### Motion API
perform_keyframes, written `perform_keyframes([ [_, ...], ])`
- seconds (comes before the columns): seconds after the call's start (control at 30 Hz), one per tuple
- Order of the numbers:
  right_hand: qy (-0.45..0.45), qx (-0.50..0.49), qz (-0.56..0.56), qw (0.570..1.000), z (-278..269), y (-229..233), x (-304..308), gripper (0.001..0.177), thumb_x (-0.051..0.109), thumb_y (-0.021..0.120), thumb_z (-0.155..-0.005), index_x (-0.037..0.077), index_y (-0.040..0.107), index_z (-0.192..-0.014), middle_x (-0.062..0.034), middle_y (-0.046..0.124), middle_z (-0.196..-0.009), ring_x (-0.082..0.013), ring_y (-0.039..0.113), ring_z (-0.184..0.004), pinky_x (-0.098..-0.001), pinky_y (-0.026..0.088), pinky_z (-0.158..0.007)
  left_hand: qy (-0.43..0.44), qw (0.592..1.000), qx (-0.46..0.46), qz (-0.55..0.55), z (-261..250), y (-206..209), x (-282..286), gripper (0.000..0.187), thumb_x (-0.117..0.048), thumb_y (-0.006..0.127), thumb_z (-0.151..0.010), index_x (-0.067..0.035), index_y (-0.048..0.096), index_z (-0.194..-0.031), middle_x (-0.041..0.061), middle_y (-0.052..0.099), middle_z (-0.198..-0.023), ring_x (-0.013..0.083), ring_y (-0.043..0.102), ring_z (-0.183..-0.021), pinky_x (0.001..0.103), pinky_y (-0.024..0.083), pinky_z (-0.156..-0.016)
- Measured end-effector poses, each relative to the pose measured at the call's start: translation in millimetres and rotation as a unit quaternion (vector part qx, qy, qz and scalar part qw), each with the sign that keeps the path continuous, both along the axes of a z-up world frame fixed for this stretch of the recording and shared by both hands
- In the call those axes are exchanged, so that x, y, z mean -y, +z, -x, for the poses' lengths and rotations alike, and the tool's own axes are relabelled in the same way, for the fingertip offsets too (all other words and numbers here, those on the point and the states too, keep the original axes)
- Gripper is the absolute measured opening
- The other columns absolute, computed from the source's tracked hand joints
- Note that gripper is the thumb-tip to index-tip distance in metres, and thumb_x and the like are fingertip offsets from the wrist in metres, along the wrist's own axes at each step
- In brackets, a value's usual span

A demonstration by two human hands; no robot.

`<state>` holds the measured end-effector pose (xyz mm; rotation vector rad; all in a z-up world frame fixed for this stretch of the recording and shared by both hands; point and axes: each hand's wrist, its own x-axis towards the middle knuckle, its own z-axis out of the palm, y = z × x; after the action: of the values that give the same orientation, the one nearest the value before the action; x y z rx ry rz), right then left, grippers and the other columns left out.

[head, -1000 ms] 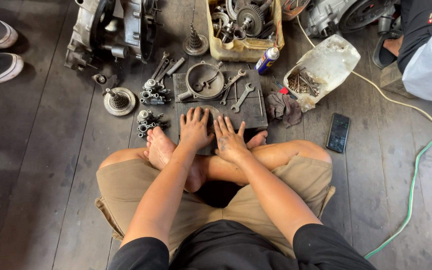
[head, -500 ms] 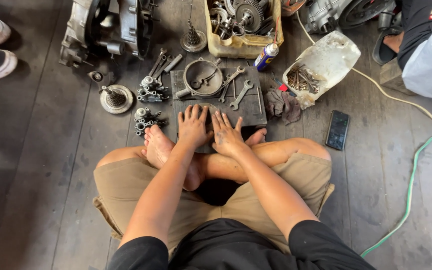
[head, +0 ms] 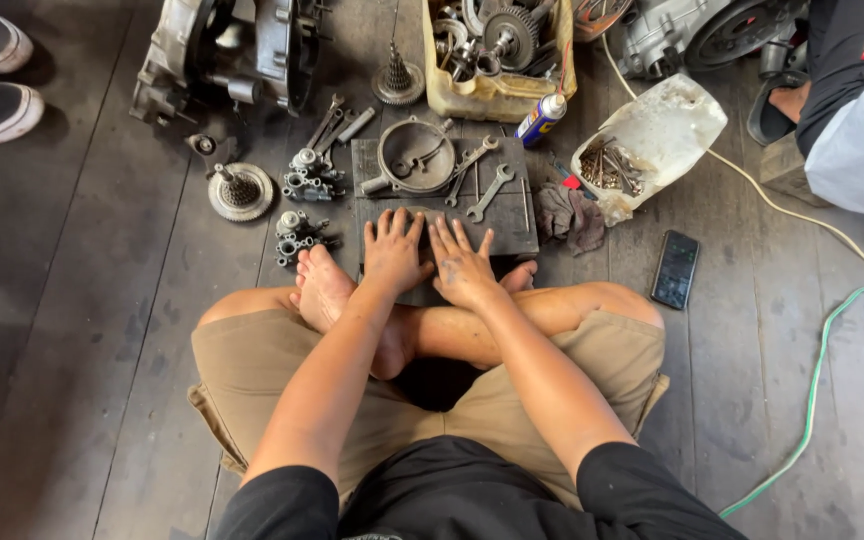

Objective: The person sits on the floor and scrubs a circular metal part with a small abrasive pad. They rub the part on a wooden block, flip it over to clean the other side, and continue scrubbing by hand.

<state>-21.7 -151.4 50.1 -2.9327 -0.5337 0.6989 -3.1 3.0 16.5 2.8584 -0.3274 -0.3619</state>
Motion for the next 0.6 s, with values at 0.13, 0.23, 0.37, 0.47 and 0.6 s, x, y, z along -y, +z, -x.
perform_keyframes([
  [0.13,0.017,0.011,0.026,0.999,11,-10,3,0.086,0.037,0.061,-0.094,0.007,0.02,-0.164,-0.012,0.014,-0.172,-0.0362,0.008,-0.158,-0.0831,-0.005,-0.111,-0.005,1.0,0.003,0.007,1,4,0,0.087,-0.051,0.066,-0.084,-0.016,0.037,-0.159,0.014,0.034,-0.155,0.038,0.027,-0.149,0.063,0.023,-0.118],
  [0.23,-0.003,0.007,0.012,1.0,8,-5,3,0.09,0.031,0.064,-0.092,0.007,0.016,-0.164,-0.0104,0.01,-0.173,-0.0373,0.009,-0.158,-0.0833,-0.001,-0.113,-0.004,1.0,0.005,0.003,3,-3,4,0.091,-0.052,0.069,-0.081,-0.017,0.038,-0.158,0.013,0.033,-0.154,0.0382,0.027,-0.148,0.064,0.023,-0.117],
  [0.37,-0.005,-0.001,0.007,1.0,16,-9,1,0.092,0.038,0.064,-0.091,0.007,0.017,-0.164,-0.0107,0.011,-0.173,-0.0389,0.009,-0.158,-0.0835,-0.002,-0.113,-0.004,1.0,0.001,-0.015,4,2,-1,0.089,-0.052,0.067,-0.084,-0.018,0.036,-0.159,0.012,0.033,-0.156,0.0362,0.027,-0.149,0.062,0.024,-0.118],
  [0.47,-0.012,-0.001,0.009,1.0,3,-6,0,0.094,0.033,0.064,-0.091,0.007,0.014,-0.165,-0.011,0.009,-0.173,-0.0401,0.008,-0.157,-0.0838,-0.001,-0.112,-0.003,1.0,-0.002,-0.014,0,2,1,0.09,-0.053,0.068,-0.083,-0.018,0.036,-0.159,0.012,0.032,-0.156,0.0359,0.026,-0.149,0.062,0.024,-0.118],
  [0.6,-0.023,0.003,0.0,1.0,4,-10,0,0.093,0.033,0.066,-0.09,0.007,0.016,-0.164,-0.013,0.014,-0.172,-0.0388,0.011,-0.157,-0.0826,0.0,-0.114,-0.005,1.0,-0.007,-0.013,2,3,1,0.091,-0.053,0.069,-0.084,-0.018,0.035,-0.16,0.012,0.031,-0.156,0.0365,0.025,-0.149,0.063,0.023,-0.118],
])
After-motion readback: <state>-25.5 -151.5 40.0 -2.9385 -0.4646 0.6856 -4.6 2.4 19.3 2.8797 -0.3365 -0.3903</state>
